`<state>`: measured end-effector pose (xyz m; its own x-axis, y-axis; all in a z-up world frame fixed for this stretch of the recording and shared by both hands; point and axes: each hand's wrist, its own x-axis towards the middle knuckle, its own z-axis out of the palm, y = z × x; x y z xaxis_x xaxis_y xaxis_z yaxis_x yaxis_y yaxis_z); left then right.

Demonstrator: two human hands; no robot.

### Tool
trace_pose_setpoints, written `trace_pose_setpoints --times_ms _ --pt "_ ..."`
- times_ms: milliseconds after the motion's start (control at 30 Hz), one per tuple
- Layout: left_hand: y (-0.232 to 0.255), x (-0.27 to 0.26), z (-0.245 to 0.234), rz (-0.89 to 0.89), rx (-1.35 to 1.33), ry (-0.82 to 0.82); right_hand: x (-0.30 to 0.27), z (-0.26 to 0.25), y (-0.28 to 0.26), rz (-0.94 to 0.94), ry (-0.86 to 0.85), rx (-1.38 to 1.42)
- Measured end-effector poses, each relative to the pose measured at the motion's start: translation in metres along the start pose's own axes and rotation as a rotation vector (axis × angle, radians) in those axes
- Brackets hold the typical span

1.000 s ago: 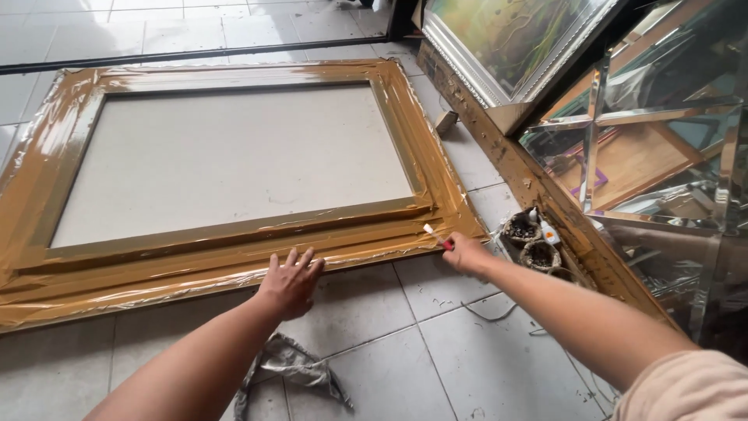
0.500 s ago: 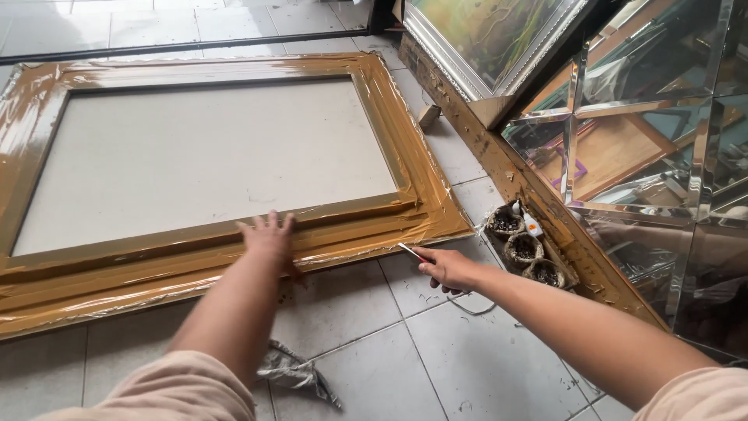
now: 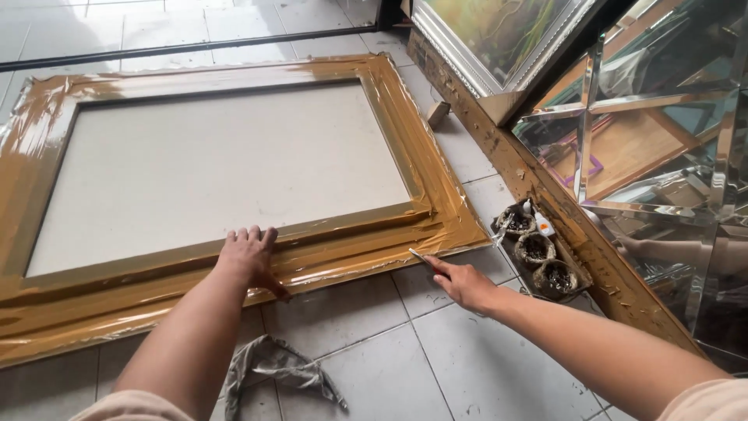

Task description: Removing brown adhesive tape from the edges of a large wooden picture frame using a small metal tool.

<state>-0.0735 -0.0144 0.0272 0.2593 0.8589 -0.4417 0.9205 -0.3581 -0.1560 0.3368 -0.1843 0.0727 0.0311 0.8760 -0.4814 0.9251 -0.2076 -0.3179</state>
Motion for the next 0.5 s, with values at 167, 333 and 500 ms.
trace_pose_setpoints --times_ms 167,333,500 --pt "0.015 -0.022 0.015 -0.006 -0.006 0.010 -0.013 0.002 0.015 -0.006 -0.015 -0.029" --pt "0.037 -0.023 0.022 -0.020 0.026 -0.022 0.002 0.011 0.055 0.023 -0.042 -0.093" --pt "0.072 -0.040 0.001 0.020 -0.206 0.027 0.005 0.025 0.076 0.090 -0.039 0.133"
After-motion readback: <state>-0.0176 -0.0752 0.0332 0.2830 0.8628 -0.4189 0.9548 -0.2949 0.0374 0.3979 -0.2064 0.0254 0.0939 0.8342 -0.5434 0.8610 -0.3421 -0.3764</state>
